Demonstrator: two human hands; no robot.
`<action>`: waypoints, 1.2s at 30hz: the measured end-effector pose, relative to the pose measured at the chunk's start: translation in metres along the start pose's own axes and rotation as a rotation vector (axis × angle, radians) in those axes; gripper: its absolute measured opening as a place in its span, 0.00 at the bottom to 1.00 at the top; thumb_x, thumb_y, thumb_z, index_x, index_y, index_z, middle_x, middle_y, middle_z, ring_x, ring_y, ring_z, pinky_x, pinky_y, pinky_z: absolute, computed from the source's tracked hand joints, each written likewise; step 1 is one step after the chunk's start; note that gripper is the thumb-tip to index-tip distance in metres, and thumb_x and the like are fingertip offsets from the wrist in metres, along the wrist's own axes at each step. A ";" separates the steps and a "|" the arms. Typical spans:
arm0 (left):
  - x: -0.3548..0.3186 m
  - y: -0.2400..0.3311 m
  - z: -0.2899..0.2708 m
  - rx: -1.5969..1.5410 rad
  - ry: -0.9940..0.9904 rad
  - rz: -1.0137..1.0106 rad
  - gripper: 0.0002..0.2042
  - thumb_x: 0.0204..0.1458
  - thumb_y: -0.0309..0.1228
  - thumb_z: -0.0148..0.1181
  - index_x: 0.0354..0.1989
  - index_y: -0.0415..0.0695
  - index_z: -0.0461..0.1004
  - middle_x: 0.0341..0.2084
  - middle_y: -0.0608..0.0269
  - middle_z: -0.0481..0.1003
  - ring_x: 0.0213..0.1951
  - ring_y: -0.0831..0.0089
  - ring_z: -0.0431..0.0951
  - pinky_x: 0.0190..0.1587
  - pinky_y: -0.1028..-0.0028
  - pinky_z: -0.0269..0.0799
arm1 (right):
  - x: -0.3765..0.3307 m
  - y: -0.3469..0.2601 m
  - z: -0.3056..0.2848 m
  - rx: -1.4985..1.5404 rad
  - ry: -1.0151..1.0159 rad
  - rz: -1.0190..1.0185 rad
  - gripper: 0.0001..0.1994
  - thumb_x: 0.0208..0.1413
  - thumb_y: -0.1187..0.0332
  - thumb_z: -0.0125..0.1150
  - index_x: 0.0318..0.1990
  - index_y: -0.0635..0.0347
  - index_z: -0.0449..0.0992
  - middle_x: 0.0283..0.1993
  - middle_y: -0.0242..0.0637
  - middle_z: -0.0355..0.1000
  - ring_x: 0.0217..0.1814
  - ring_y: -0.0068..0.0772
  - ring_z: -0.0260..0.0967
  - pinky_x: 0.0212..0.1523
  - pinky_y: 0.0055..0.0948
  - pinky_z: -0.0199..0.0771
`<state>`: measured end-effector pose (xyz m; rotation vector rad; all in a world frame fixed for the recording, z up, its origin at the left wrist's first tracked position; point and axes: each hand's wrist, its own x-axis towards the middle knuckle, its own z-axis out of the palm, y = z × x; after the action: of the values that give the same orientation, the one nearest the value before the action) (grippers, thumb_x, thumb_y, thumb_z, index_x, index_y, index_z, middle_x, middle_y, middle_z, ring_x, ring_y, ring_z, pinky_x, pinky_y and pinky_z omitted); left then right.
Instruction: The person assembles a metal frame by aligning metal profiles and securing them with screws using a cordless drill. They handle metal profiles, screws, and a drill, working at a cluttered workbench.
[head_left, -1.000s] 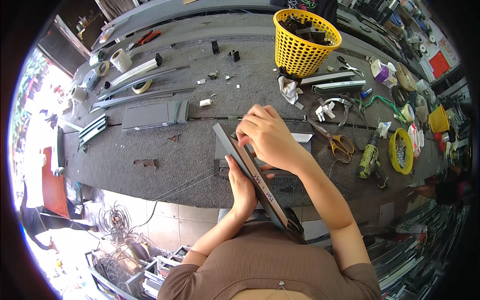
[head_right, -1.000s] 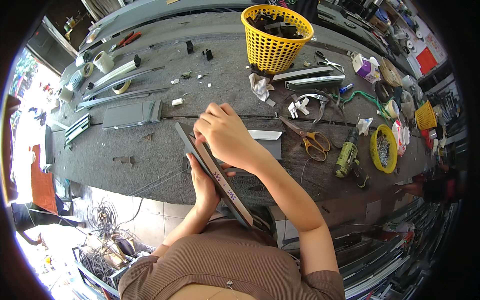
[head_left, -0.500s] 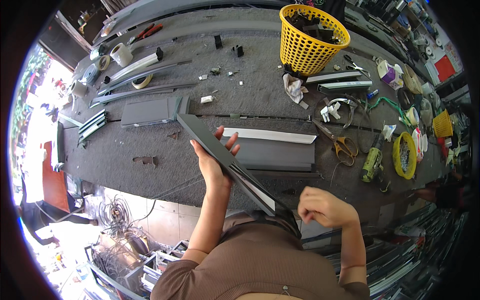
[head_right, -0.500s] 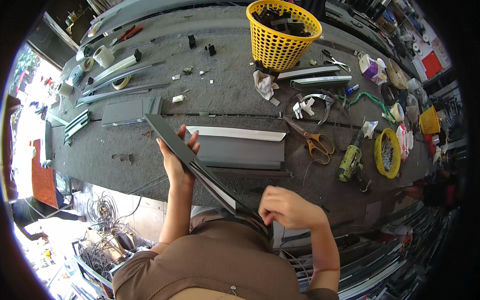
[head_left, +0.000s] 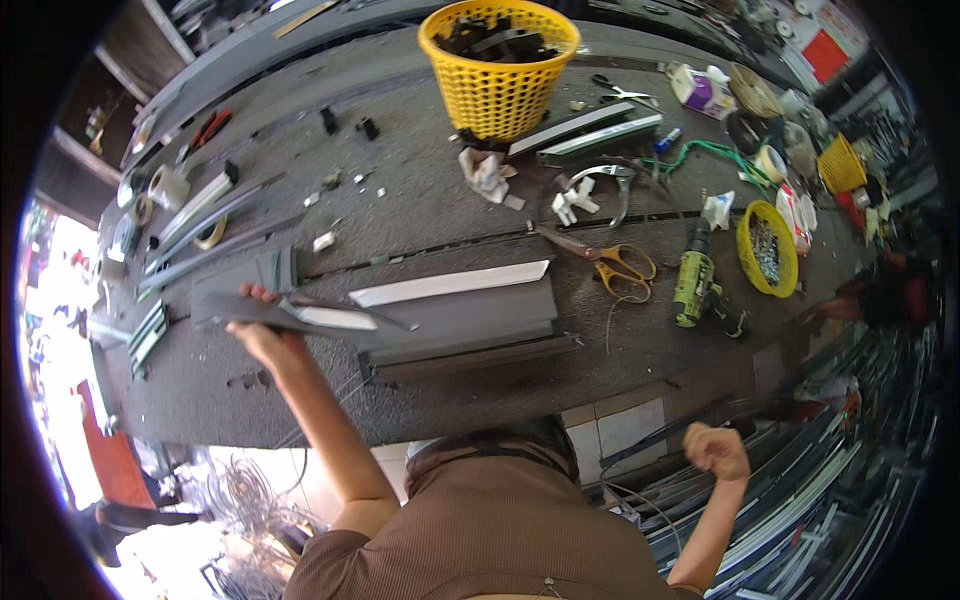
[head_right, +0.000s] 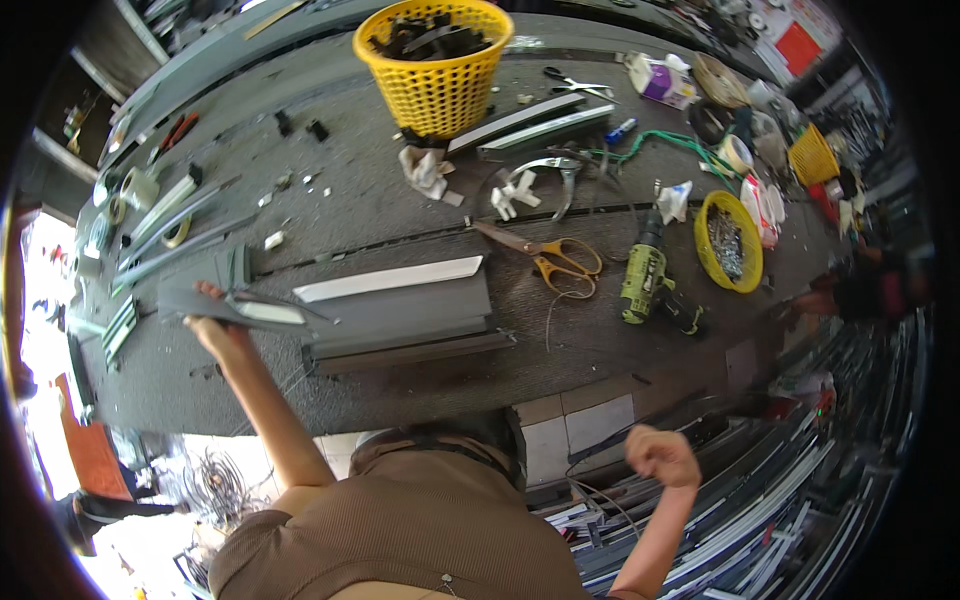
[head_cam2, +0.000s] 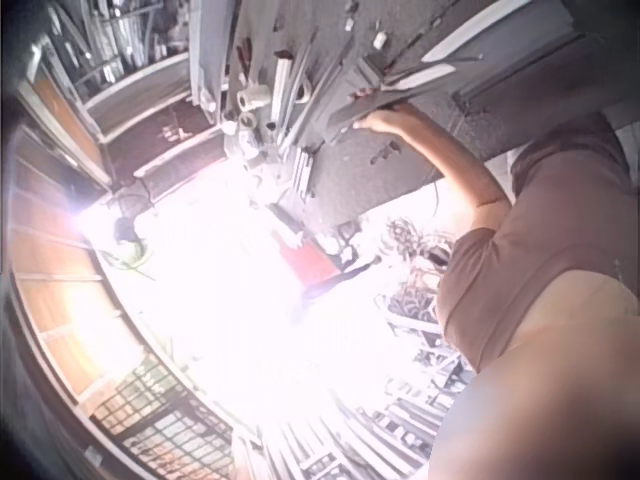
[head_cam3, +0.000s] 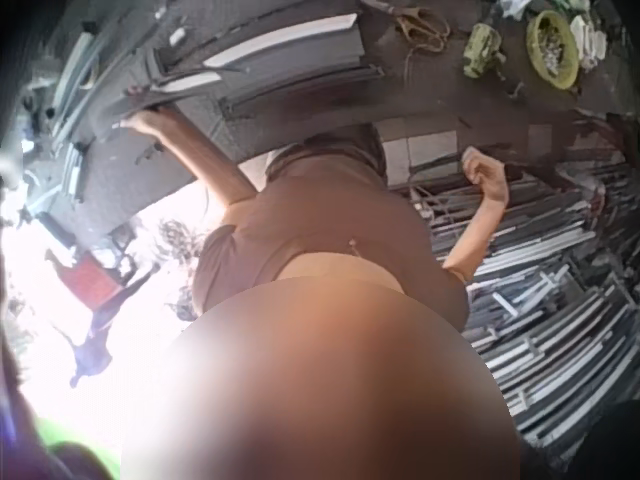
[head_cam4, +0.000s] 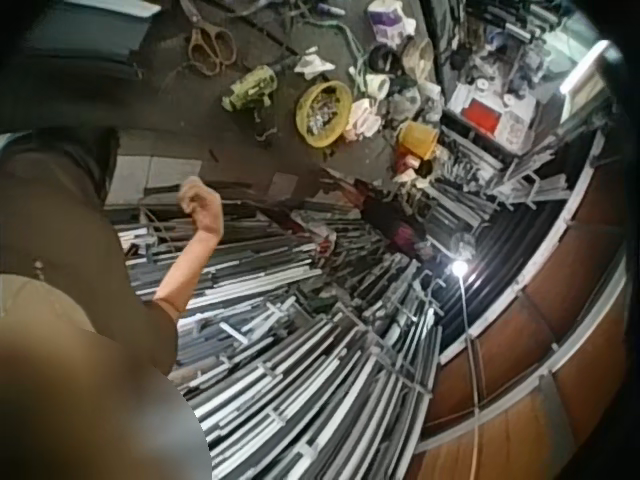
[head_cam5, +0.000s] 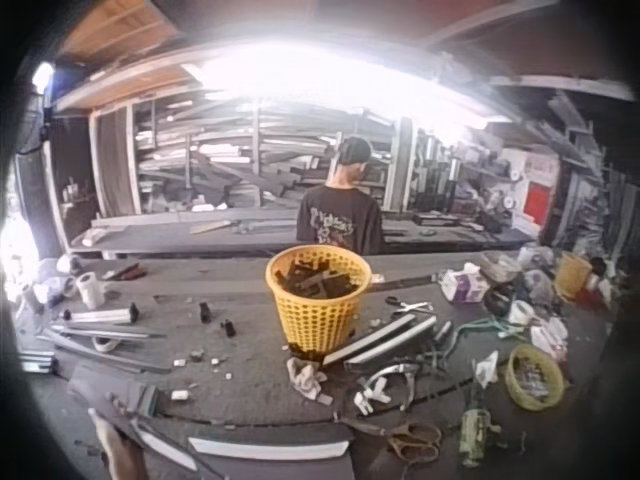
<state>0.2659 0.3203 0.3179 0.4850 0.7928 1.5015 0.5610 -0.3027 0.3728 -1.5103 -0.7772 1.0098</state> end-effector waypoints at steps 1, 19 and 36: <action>0.011 0.006 -0.006 -0.040 0.020 0.001 0.33 0.71 0.58 0.22 0.49 0.41 0.69 0.35 0.60 0.71 0.36 0.70 0.75 0.42 0.71 0.80 | -0.022 0.010 -0.020 0.040 0.142 -0.014 0.16 0.50 0.61 0.69 0.19 0.59 0.71 0.25 0.35 0.68 0.31 0.30 0.63 0.33 0.31 0.62; -0.148 -0.033 0.076 0.048 -0.335 -0.258 0.26 0.70 0.61 0.36 0.49 0.47 0.64 0.34 0.67 0.68 0.25 0.74 0.68 0.28 0.75 0.71 | 0.182 -0.076 0.193 -0.492 -0.104 0.053 0.11 0.60 0.62 0.67 0.38 0.61 0.81 0.28 0.43 0.77 0.30 0.45 0.77 0.32 0.38 0.73; 0.047 0.103 -0.091 -0.436 -0.159 0.230 0.17 0.70 0.45 0.41 0.49 0.42 0.65 0.39 0.64 0.70 0.31 0.73 0.70 0.36 0.75 0.77 | -0.152 0.131 -0.097 0.002 0.796 0.497 0.24 0.65 0.51 0.62 0.46 0.69 0.79 0.37 0.42 0.80 0.37 0.24 0.76 0.30 0.25 0.67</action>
<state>0.1246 0.3538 0.3243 0.3675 0.2754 1.7653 0.5783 -0.5019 0.2744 -1.9481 0.1718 0.6442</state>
